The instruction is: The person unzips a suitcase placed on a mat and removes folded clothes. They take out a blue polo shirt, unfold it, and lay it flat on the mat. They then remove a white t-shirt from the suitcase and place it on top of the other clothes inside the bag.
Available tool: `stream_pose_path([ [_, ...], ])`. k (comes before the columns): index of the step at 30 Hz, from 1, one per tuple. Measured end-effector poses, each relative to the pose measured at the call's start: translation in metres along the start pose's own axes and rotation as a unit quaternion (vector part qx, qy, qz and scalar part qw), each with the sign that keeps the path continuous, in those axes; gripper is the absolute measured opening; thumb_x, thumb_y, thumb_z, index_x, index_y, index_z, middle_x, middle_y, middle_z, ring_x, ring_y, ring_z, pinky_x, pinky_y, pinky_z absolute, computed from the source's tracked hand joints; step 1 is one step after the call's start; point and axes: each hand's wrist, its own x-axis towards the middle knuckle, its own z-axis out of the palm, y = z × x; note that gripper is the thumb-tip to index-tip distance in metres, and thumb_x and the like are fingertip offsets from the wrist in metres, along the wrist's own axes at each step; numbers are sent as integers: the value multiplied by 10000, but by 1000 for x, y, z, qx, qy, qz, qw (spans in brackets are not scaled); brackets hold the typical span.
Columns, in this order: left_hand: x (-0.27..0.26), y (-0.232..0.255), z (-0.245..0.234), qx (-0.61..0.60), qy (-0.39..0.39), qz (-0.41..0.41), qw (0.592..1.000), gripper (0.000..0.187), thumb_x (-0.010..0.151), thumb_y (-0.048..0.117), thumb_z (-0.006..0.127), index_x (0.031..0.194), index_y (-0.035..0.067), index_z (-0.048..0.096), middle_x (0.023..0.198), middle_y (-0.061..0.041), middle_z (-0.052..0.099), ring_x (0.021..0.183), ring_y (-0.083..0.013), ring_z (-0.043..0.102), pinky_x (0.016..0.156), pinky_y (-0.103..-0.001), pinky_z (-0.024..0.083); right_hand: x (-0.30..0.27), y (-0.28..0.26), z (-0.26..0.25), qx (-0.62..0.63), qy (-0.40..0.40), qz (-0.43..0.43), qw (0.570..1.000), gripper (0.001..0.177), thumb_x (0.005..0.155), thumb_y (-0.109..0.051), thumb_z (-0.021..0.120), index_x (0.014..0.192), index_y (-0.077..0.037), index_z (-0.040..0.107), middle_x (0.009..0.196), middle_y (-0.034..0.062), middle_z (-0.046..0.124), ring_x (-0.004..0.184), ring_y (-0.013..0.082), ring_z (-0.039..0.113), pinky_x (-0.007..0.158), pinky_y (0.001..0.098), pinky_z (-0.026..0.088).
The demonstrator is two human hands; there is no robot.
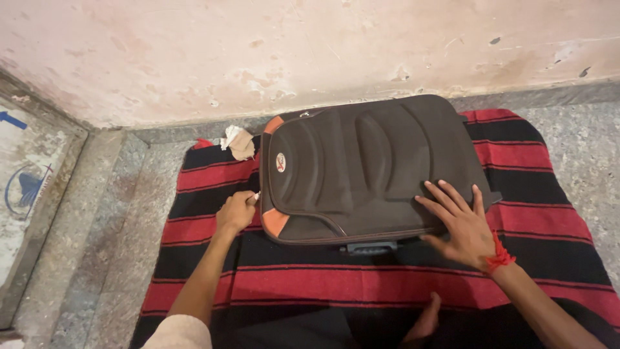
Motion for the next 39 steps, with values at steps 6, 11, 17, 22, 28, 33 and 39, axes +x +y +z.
stream_pose_path([
  [6,-3,5,-6,-60,-62,-70,994,244,992,341,531,1103,257,732,764,-77,755,749,-296,774,730,-469,565,-97,-46,59,500,127,-13,857,659,923,-323,654,1520,-137,446,1582,59,441,1512,220,342,1245,587,158],
  [11,3,6,-3,-39,-45,-70,996,260,1010,363,526,1042,223,742,788,-87,765,785,-297,746,740,-482,548,-160,-88,271,502,378,360,690,571,1038,-350,531,1513,-42,458,1528,85,483,1434,202,421,1213,453,261],
  [17,12,-6,14,-46,-29,-32,998,306,1030,417,507,1043,206,728,959,-130,764,948,-384,717,782,-534,546,-166,-70,318,427,451,378,686,553,1127,-351,416,1521,32,467,1484,107,519,1361,194,485,1179,344,339],
  [22,16,-21,35,-19,-6,-42,999,299,1009,406,502,1174,287,721,1149,-155,727,1090,-426,661,878,-563,533,-176,-74,316,471,422,445,635,532,1115,-335,427,1497,28,501,1439,102,549,1314,204,508,1150,348,356],
  [28,17,-32,46,-22,16,-18,999,321,990,392,513,1213,255,698,1184,-186,701,1098,-446,652,906,-571,523,-175,-74,312,471,424,458,624,500,1083,-332,472,1441,11,533,1390,96,579,1274,212,536,1124,357,382],
  [33,14,-27,43,3,7,9,1000,295,1008,303,481,1137,217,732,1101,-221,724,1057,-468,663,887,-597,529,-184,-74,317,468,416,461,629,473,1056,-330,509,1394,-4,560,1348,91,604,1240,218,559,1102,365,404],
  [39,24,-18,34,58,20,1,998,269,983,279,500,1100,200,729,1103,-212,729,1032,-463,682,893,-590,533,-190,-77,320,465,421,468,623,440,1024,-328,554,1337,-21,593,1298,84,634,1199,226,587,1075,374,430],
])
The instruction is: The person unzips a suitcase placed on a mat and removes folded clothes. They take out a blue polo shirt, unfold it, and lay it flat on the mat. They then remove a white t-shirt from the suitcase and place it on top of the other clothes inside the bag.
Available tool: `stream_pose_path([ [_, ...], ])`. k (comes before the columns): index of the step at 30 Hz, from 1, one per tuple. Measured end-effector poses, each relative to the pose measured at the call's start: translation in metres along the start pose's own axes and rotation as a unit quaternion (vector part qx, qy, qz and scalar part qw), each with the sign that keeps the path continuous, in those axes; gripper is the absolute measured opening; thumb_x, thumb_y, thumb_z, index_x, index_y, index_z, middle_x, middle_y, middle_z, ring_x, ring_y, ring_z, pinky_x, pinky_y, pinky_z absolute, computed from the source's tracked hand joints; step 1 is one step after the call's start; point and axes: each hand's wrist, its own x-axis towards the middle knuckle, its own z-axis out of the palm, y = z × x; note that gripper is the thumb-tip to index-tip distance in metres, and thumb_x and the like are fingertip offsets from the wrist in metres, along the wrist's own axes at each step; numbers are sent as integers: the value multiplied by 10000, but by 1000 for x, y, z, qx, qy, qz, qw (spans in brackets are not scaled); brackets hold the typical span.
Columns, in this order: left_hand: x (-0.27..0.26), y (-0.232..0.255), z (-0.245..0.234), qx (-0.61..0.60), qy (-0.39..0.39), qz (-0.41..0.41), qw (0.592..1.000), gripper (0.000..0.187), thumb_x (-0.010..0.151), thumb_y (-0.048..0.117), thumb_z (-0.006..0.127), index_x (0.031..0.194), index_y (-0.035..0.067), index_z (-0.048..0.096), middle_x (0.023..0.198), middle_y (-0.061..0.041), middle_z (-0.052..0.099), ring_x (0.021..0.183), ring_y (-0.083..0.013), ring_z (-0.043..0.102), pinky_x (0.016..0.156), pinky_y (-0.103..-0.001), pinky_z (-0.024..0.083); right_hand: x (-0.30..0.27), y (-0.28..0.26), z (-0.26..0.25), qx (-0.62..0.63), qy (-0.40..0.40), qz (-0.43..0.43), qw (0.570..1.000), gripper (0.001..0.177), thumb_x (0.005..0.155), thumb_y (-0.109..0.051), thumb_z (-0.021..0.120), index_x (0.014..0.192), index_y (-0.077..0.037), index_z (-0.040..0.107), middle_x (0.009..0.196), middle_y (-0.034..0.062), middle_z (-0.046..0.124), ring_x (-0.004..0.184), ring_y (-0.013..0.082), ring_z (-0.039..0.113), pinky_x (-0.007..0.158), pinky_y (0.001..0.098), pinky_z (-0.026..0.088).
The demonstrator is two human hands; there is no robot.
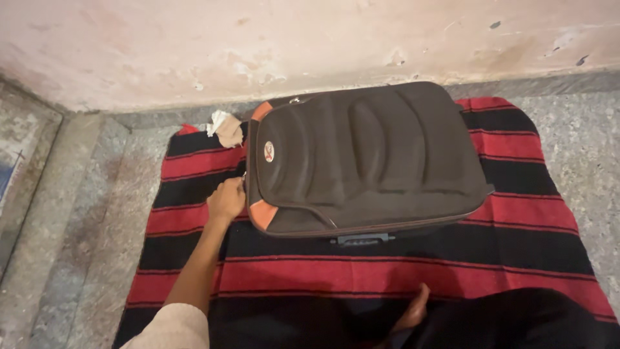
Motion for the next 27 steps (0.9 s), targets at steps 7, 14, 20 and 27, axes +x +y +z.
stream_pose_path([
  [7,13,0,-28,84,-21,47,995,310,1008,366,482,1114,221,735,1089,-204,729,1008,-449,693,880,-586,532,-2,-3,2,-3,-17,12,1000,403,987,-325,606,1271,-40,631,1241,77,670,1152,236,620,1044,385,461],
  [14,40,6,-43,156,0,91,983,314,990,373,515,1034,195,771,1012,-174,757,931,-412,725,804,-568,547,-3,-63,28,19,-137,3,990,366,949,-322,658,1205,-60,669,1183,70,705,1105,245,652,1013,396,491],
  [20,63,11,-50,263,2,149,953,243,964,311,570,946,189,780,948,-120,778,878,-327,756,723,-505,559,15,-347,74,85,-428,-211,875,335,917,-319,703,1149,-77,702,1133,63,735,1064,253,680,987,405,517],
  [27,95,12,-42,299,33,157,941,169,931,243,604,943,190,763,920,-70,787,825,-274,774,690,-463,550,108,-360,137,-328,-351,-564,672,557,811,-380,707,1260,-56,647,1385,153,620,1301,317,561,1104,514,370],
])
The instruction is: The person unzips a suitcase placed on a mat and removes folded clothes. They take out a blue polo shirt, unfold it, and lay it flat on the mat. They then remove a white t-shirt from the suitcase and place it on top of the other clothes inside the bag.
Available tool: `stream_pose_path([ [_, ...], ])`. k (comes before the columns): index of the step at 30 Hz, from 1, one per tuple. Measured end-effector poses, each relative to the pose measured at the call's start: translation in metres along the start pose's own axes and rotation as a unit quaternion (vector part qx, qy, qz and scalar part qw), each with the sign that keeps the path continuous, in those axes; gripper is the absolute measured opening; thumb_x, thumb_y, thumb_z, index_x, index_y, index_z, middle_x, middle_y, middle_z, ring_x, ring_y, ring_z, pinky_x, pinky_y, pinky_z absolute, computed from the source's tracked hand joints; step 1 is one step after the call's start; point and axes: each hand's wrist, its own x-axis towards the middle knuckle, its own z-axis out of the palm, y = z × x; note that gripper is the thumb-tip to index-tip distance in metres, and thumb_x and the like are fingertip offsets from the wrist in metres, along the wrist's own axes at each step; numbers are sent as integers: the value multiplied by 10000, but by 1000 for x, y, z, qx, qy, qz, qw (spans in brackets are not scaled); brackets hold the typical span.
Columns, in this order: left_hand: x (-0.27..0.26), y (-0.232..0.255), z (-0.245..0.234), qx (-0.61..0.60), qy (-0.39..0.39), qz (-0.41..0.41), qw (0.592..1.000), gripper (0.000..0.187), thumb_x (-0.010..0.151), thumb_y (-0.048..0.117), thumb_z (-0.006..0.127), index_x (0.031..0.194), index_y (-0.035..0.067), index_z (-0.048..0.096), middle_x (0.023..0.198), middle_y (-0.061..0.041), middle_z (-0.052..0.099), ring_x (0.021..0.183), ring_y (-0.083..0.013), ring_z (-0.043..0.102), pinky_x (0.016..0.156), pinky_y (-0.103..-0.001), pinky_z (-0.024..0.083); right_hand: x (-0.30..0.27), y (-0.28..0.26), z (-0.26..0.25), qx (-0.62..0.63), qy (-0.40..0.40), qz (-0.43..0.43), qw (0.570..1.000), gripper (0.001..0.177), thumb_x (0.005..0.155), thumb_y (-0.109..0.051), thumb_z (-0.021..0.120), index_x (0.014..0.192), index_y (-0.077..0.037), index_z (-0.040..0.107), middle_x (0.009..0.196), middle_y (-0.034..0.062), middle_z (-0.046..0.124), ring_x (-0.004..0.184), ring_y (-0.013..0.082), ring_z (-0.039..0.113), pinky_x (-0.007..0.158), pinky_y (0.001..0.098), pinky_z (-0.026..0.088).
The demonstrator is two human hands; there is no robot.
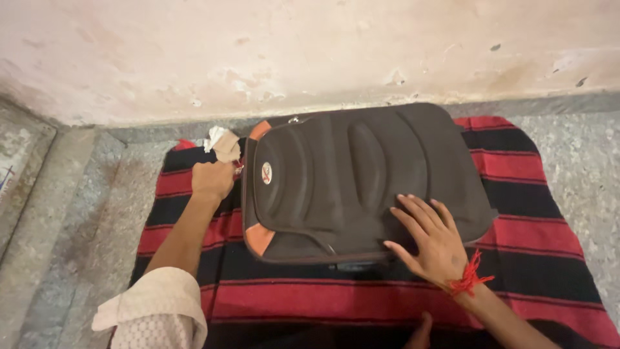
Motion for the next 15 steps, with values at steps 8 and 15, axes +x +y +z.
stream_pose_path([
  [8,42,0,7,39,8,-4,999,245,973,224,537,972,234,782,953,-54,788,892,-250,771,713,-449,554,-51,33,73,-82,87,-22,993,480,922,-342,572,1323,-85,640,1441,127,589,1330,283,545,1152,486,336],
  [15,78,-1,30,63,28,-13,998,267,974,243,545,900,227,801,951,-34,794,890,-225,777,732,-435,556,-60,35,87,-113,118,-20,986,434,964,-317,474,1249,-84,704,1382,122,646,1266,253,607,1025,423,398],
])
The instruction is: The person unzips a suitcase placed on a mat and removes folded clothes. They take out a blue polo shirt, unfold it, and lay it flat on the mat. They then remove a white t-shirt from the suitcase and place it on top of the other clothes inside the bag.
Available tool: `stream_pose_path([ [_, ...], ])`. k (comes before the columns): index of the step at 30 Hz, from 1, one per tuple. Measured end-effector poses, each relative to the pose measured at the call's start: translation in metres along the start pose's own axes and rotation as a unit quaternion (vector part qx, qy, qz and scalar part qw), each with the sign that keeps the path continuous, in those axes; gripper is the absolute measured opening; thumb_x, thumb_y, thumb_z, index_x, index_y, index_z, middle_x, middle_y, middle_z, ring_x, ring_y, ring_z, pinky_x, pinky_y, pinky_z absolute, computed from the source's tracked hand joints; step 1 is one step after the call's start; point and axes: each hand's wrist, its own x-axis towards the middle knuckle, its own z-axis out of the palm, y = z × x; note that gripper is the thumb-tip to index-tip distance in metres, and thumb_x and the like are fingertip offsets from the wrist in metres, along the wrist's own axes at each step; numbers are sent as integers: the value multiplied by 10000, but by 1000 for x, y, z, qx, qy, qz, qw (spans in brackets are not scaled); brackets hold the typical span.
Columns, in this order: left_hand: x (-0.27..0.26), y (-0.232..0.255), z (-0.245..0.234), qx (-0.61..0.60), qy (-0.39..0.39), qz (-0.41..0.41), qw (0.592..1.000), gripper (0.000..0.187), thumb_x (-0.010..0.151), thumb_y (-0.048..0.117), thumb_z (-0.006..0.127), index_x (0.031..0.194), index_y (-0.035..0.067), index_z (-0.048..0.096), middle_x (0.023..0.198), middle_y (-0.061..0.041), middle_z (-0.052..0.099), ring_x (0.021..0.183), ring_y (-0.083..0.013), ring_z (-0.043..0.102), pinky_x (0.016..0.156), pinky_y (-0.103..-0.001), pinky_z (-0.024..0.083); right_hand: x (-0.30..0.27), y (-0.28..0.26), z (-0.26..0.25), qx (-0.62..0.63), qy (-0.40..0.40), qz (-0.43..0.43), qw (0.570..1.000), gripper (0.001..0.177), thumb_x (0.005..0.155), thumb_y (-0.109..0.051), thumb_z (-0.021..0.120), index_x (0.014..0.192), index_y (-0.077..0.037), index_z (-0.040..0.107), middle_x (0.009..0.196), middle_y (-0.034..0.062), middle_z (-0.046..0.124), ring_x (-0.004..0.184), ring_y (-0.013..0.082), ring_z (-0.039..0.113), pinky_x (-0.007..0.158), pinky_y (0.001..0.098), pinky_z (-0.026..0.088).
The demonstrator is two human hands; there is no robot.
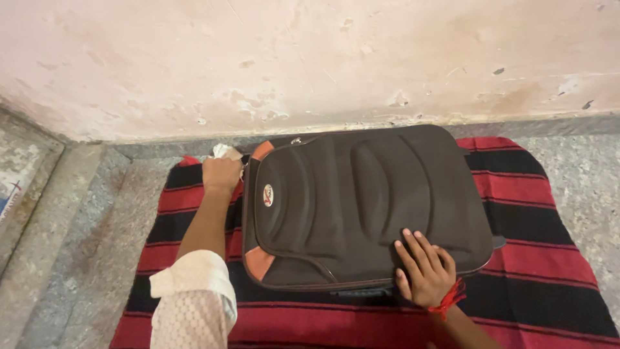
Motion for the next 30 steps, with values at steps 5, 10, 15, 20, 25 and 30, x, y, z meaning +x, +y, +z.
stream_pose_path([
  [5,29,-3,7,22,8,14,1000,242,949,238,572,908,209,809,954,-23,800,858,-220,782,645,-461,574,-5,2,9,-10,31,-5,999,451,996,-325,426,1242,-90,722,1350,110,679,1241,236,631,991,401,400],
  [10,51,3,-12,52,-25,23,998,236,949,236,587,928,215,821,953,-27,802,850,-244,780,618,-506,588,-8,4,15,-15,44,-8,999,464,1011,-335,406,1221,-88,738,1324,111,694,1232,228,633,999,395,400],
  [15,79,17,-31,121,29,49,991,222,906,266,609,921,202,821,923,-24,793,800,-277,762,646,-589,567,-9,2,16,-7,42,10,999,453,1013,-347,409,1193,-103,746,1320,96,694,1242,222,628,997,386,406],
  [20,103,45,-66,249,-34,104,962,199,932,207,636,884,135,816,762,-73,771,623,-297,742,682,-609,526,-6,2,17,-7,58,8,998,452,1017,-328,399,1187,-99,750,1308,101,700,1228,223,638,988,381,409],
  [25,103,76,-107,312,-65,169,932,394,889,410,619,885,59,799,714,-142,751,652,-352,696,857,-641,472,-7,1,18,1,54,12,998,457,1015,-325,391,1184,-100,751,1304,102,701,1214,221,646,984,376,406],
  [30,107,108,-111,364,-39,181,913,262,988,147,559,900,86,798,682,-115,737,667,-369,695,1042,-702,345,-6,2,15,2,52,6,999,442,1013,-318,399,1183,-101,744,1303,108,701,1216,223,646,995,385,410],
])
